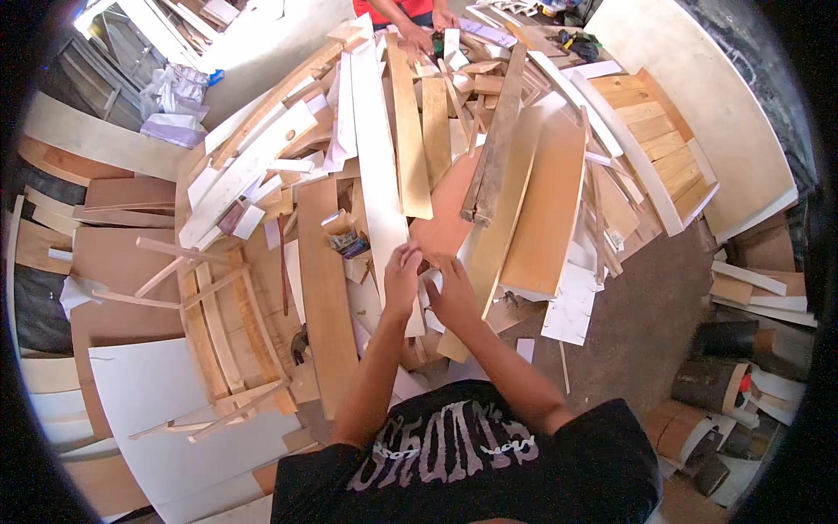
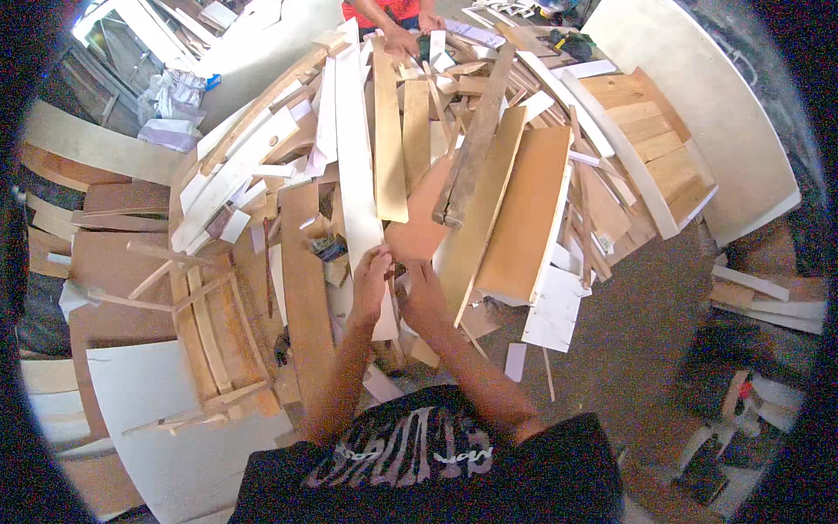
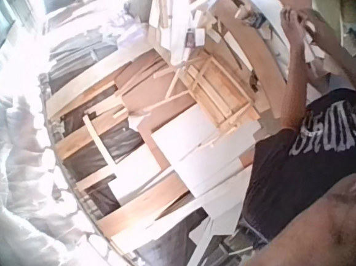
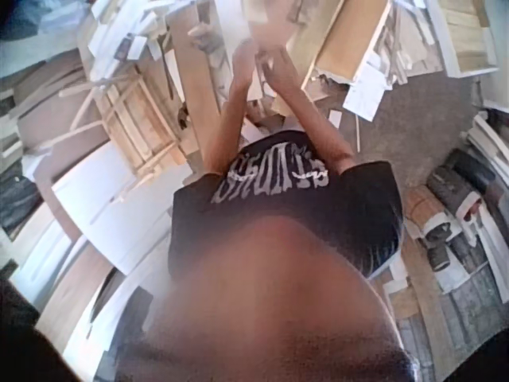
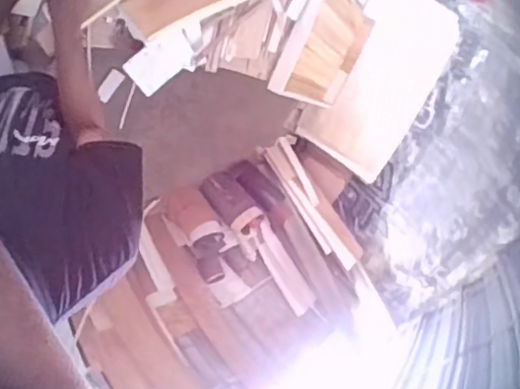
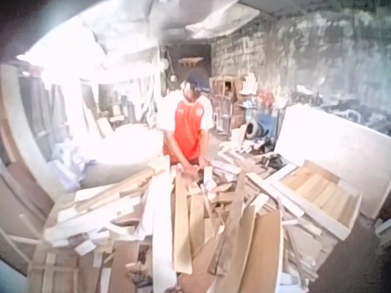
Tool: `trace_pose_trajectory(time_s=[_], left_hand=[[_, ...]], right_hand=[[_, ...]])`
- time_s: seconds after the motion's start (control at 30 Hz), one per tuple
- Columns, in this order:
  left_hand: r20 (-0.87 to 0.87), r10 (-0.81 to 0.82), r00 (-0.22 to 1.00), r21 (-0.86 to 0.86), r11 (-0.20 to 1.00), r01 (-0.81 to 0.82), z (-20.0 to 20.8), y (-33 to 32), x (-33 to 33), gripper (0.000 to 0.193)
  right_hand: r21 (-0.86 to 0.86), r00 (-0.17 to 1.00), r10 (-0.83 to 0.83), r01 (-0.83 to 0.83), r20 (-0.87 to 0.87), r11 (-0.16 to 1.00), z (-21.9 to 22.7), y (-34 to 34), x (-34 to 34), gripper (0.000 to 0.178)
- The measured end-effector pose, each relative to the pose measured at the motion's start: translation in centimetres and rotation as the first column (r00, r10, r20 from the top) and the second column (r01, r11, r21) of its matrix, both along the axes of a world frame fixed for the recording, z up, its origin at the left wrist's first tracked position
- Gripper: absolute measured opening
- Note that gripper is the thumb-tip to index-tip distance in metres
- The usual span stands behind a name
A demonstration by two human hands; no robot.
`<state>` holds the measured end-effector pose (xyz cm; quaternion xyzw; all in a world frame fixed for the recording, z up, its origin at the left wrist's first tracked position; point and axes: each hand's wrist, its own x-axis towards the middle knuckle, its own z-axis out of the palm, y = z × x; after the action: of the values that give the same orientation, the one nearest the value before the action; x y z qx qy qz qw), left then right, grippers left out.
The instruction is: The person builds a wooden chair by hammering frame pieces together with a hammer, lifting and turning the wooden frame, fitting wooden planks across the structure, and hammering the planks into place.
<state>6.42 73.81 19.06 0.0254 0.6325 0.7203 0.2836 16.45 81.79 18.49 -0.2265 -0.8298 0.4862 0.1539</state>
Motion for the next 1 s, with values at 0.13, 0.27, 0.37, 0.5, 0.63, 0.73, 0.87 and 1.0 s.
trace_pose_trajectory(time_s=[0.13, 0.27, 0.37, 0.5, 0.63, 0.73, 0.87, 1.0], left_hand=[[0.036, 0.036, 0.999, -0.121, 0.992, -0.032, -3.9, 0.5, -3.5, 0.038], [0.093, 0.031, 0.995, -0.090, 0.996, -0.023, -4.5, 1.8, -3.5, 0.040], [-0.011, -0.093, 0.996, -0.188, 0.978, 0.089, -4.9, 1.8, -3.6, 0.050], [-0.113, -0.134, 0.985, -0.213, 0.971, 0.108, -4.7, 2.5, -3.0, 0.053], [-0.417, -0.157, 0.895, -0.370, 0.929, -0.010, -4.3, 2.9, -1.6, 0.055], [-0.506, -0.289, 0.812, -0.476, 0.880, 0.016, -5.5, 2.9, -1.1, 0.054], [-0.317, -0.321, 0.893, -0.411, 0.895, 0.176, -4.6, 3.1, -0.1, 0.051], [-0.266, -0.356, 0.896, -0.377, 0.894, 0.243, -4.7, 2.7, 0.7, 0.046]], right_hand=[[0.572, 0.988, -0.080, -0.011, 0.133, 0.820, -2.7, 1.4, -5.3, 0.059], [0.648, 0.961, -0.134, -0.056, 0.241, 0.760, -5.5, 3.3, -6.0, 0.061], [0.535, 0.955, -0.060, -0.109, 0.289, 0.838, -5.4, 3.6, -5.2, 0.059], [0.533, 0.990, -0.052, -0.028, 0.135, 0.845, -5.2, 2.8, -3.4, 0.048], [0.551, 0.988, -0.153, 0.109, 0.034, 0.827, -4.6, 2.8, -1.5, 0.041], [0.599, 0.969, -0.234, 0.138, 0.084, 0.788, -1.7, 2.8, 0.0, 0.042], [0.630, 0.952, -0.264, 0.110, 0.157, 0.769, -0.4, 3.7, 1.6, 0.046], [0.665, 0.945, -0.257, 0.061, 0.200, 0.744, 0.4, 4.0, 2.1, 0.039]])
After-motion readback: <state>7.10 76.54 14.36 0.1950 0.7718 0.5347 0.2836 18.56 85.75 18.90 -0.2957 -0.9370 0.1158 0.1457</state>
